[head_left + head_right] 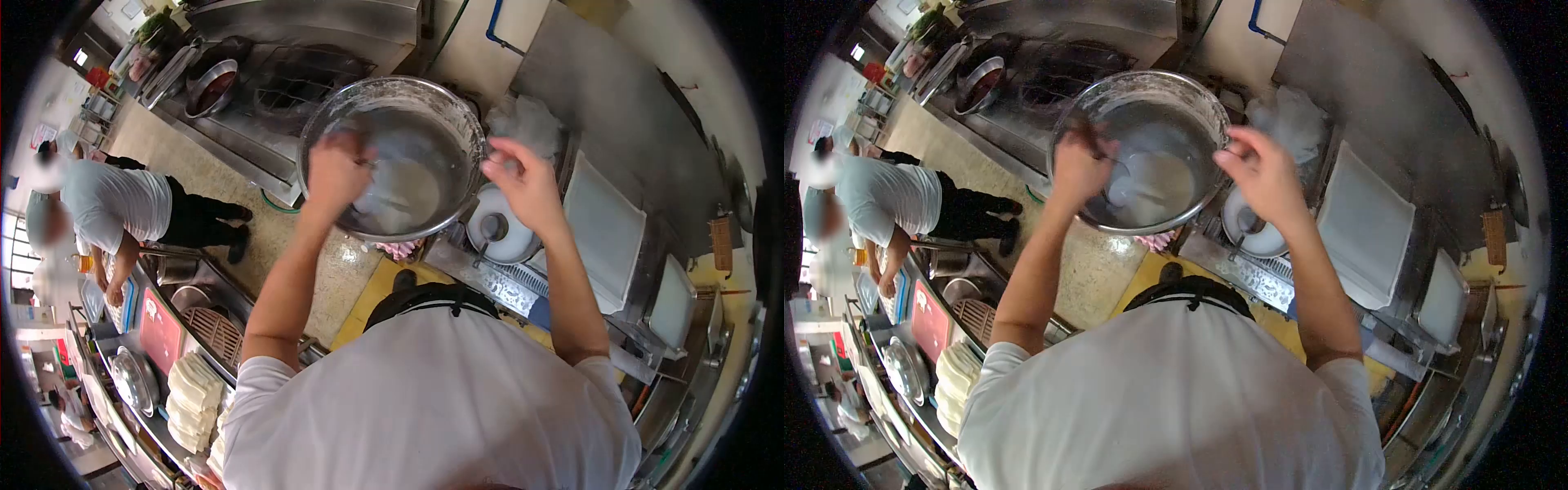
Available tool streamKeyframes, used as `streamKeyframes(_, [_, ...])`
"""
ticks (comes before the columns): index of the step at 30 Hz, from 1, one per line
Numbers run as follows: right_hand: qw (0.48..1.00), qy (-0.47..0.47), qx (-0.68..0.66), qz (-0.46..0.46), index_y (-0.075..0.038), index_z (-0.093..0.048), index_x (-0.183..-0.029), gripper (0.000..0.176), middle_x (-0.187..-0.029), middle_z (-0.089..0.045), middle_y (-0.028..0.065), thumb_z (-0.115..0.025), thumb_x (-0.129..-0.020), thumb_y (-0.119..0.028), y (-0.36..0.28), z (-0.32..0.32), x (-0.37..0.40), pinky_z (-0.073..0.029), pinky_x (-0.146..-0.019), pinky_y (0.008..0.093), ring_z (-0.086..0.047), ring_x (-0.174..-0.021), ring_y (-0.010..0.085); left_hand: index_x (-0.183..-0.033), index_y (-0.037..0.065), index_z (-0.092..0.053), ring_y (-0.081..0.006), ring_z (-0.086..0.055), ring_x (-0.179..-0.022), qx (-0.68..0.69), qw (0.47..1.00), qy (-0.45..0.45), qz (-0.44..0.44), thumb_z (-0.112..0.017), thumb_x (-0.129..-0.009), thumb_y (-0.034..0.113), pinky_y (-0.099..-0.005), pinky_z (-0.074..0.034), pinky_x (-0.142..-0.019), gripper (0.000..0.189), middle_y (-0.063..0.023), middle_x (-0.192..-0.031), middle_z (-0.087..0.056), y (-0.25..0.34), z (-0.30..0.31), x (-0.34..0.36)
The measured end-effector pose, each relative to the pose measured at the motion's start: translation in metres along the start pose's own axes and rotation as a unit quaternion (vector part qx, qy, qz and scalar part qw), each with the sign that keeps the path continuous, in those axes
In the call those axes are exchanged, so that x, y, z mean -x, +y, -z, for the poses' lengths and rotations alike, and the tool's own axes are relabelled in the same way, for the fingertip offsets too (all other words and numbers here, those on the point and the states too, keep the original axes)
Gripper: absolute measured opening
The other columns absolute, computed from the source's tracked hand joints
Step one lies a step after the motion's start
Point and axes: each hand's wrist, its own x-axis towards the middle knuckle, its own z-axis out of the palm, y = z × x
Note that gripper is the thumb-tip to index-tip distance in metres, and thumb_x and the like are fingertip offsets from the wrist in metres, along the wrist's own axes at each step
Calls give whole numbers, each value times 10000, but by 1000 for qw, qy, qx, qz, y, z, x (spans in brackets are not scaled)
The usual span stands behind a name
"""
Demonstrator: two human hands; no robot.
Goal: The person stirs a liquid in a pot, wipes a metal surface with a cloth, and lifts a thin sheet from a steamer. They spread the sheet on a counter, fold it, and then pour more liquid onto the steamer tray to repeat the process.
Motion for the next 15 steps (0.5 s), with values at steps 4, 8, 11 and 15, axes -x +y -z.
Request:
streamKeyframes(4, [944,-35,257,-202,1,-771,-989,342,-931,-743,247,-730,-901,-327,182,-2,52,-568,-803,448,-726,-865,396,-1066,188,-818,-397,-588,-1241,-80,990,102,53,-751,-832,302,-469,-444,-1063,268,-181,-1343,-657,-43,19,2])
streamKeyframes(8, [908,-113,238,-326,19,-770,-974,459,-960,-730,279,-705,-907,-431,248,-46,110,-551,-865,483,-724,-960,417,-1225,157,-766,-405,-564,-1300,16,986,112,119,-747,-860,270,-467,-438,-1089,383,-232,-1391,-612,-86,2,4])
streamKeyframes(11, [906,-107,231,-337,14,-769,-977,479,-1001,-721,291,-684,-913,-453,256,-80,118,-541,-900,517,-704,-995,449,-1307,159,-718,-412,-568,-1297,81,969,89,215,-738,-875,265,-457,-468,-1056,445,-236,-1321,-652,-84,4,-3])
streamKeyframes(15, [895,-55,249,-365,43,-752,-984,479,-1021,-711,308,-674,-919,-425,262,-102,114,-543,-899,522,-692,-987,466,-1376,156,-664,-391,-616,-1253,86,963,81,243,-715,-884,279,-435,-480,-1034,510,-255,-1296,-666,-75,5,-6])
